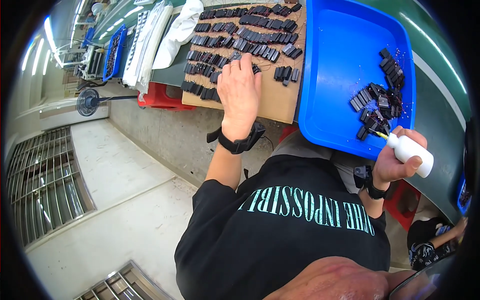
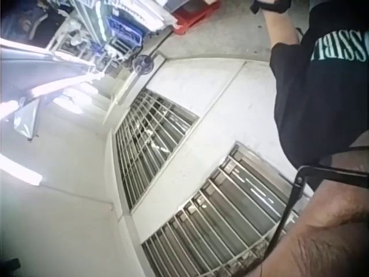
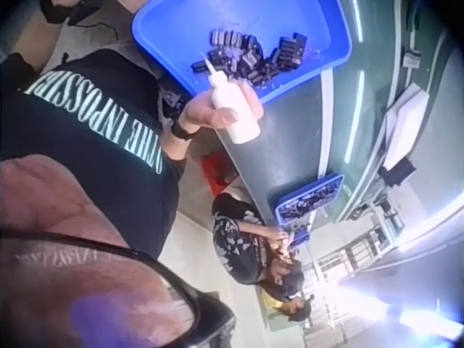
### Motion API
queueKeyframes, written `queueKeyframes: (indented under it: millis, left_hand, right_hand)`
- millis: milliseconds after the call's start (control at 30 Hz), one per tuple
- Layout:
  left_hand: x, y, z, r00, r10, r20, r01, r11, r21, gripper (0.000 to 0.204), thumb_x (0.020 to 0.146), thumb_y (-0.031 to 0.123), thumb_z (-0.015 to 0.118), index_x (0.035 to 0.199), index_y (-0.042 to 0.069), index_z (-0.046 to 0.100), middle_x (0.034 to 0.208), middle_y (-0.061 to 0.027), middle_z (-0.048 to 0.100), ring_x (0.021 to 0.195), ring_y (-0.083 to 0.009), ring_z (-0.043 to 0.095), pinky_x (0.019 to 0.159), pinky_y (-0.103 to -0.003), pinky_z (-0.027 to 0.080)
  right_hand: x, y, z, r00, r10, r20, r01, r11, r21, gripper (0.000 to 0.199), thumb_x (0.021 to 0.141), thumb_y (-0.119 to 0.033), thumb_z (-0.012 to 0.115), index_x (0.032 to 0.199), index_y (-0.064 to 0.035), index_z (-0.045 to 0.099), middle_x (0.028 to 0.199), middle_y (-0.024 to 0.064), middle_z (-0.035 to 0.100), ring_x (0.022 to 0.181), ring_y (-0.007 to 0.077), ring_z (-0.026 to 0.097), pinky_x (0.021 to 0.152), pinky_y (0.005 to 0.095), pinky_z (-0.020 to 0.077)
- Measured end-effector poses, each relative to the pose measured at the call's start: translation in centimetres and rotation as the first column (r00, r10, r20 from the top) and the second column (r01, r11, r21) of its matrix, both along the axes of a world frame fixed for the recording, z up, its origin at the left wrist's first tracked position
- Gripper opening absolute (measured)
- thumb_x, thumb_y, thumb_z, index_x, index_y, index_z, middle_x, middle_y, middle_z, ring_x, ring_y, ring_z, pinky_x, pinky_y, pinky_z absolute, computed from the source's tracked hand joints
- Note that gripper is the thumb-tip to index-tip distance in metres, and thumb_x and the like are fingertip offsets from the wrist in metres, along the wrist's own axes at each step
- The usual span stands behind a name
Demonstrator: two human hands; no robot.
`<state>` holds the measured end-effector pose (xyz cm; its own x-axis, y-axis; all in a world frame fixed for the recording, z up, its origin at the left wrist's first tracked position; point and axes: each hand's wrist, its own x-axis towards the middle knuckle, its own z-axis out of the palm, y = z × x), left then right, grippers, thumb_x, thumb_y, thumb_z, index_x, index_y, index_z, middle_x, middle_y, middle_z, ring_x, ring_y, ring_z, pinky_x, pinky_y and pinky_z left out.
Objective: Apply glue to small black plastic components using a squeeze bottle at a workstation.
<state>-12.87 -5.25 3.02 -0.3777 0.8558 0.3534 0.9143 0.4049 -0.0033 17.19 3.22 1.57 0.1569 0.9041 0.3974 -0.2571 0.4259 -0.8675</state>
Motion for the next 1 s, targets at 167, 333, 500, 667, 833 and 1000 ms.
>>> queueKeyframes:
  millis: [167, 333, 500, 667, 833, 1000]
  left_hand:
    - [0.0, 1.0, -0.1, 0.995, 0.092, 0.028, -0.093, 0.996, 0.016, 0.041, 0.078, 0.020, 0.072, 0.112, 0.006, 0.056, 0.097, -0.0121, 0.060, 0.091, -0.0295, 0.057, 0.078, -0.039, 0.045]
    - [1.1, 0.7, 0.8, 0.999, 0.034, 0.000, -0.033, 0.987, 0.160, 0.039, 0.080, 0.018, 0.071, 0.114, 0.005, 0.056, 0.098, -0.0135, 0.061, 0.092, -0.0306, 0.058, 0.078, -0.039, 0.047]
    - [4.3, 0.7, 1.0, 0.942, -0.167, 0.290, 0.121, 0.978, 0.171, 0.034, 0.081, 0.014, 0.069, 0.113, 0.007, 0.058, 0.101, -0.0146, 0.060, 0.092, -0.0332, 0.059, 0.075, -0.041, 0.050]
    - [4.9, 3.3, -1.3, 0.926, -0.254, 0.281, 0.202, 0.959, 0.199, 0.029, 0.082, 0.015, 0.068, 0.111, 0.010, 0.061, 0.105, -0.0155, 0.059, 0.088, -0.0340, 0.062, 0.073, -0.042, 0.051]
    - [6.4, 6.0, -3.1, 0.931, -0.237, 0.277, 0.193, 0.965, 0.176, 0.026, 0.082, 0.011, 0.067, 0.108, 0.010, 0.062, 0.105, -0.0140, 0.060, 0.090, -0.0327, 0.062, 0.074, -0.041, 0.051]
    - [9.6, 7.2, 0.4, 0.944, -0.225, 0.242, 0.179, 0.964, 0.197, 0.026, 0.081, 0.008, 0.065, 0.106, 0.008, 0.061, 0.102, -0.0123, 0.061, 0.093, -0.0315, 0.061, 0.075, -0.040, 0.051]
  right_hand:
    - [0.2, 0.3, -0.6, 0.999, 0.045, 0.006, -0.045, 0.999, -0.006, 0.057, 0.084, -0.055, 0.054, 0.095, 0.0010, 0.056, 0.077, 0.0099, 0.052, 0.067, 0.0189, 0.047, 0.064, 0.0316, 0.0391]
    - [-0.1, 0.6, -0.5, 0.998, 0.070, 0.005, -0.070, 0.998, -0.006, 0.058, 0.085, -0.056, 0.053, 0.095, 0.0011, 0.056, 0.078, 0.0100, 0.052, 0.067, 0.0191, 0.048, 0.063, 0.0314, 0.0392]
    - [-0.6, 0.2, -0.1, 0.996, 0.083, 0.024, -0.083, 0.997, -0.001, 0.058, 0.085, -0.056, 0.052, 0.096, 0.0010, 0.056, 0.079, 0.0097, 0.053, 0.067, 0.0190, 0.049, 0.063, 0.0310, 0.0395]
    - [0.5, 0.8, 0.1, 0.997, 0.039, 0.060, -0.038, 0.999, -0.007, 0.057, 0.086, -0.055, 0.051, 0.096, 0.0010, 0.055, 0.078, 0.0096, 0.053, 0.067, 0.0192, 0.050, 0.062, 0.0305, 0.0396]
    - [3.0, 3.3, -1.9, 0.991, -0.048, 0.124, 0.045, 0.999, 0.026, 0.057, 0.087, -0.056, 0.050, 0.095, 0.0007, 0.054, 0.075, 0.0095, 0.053, 0.066, 0.0187, 0.051, 0.061, 0.0301, 0.0393]
    - [3.6, 4.6, -3.1, 0.996, -0.007, -0.093, 0.017, 0.994, 0.108, 0.057, 0.089, -0.058, 0.047, 0.092, -0.0008, 0.053, 0.071, 0.0078, 0.051, 0.060, 0.0178, 0.048, 0.059, 0.0306, 0.0377]
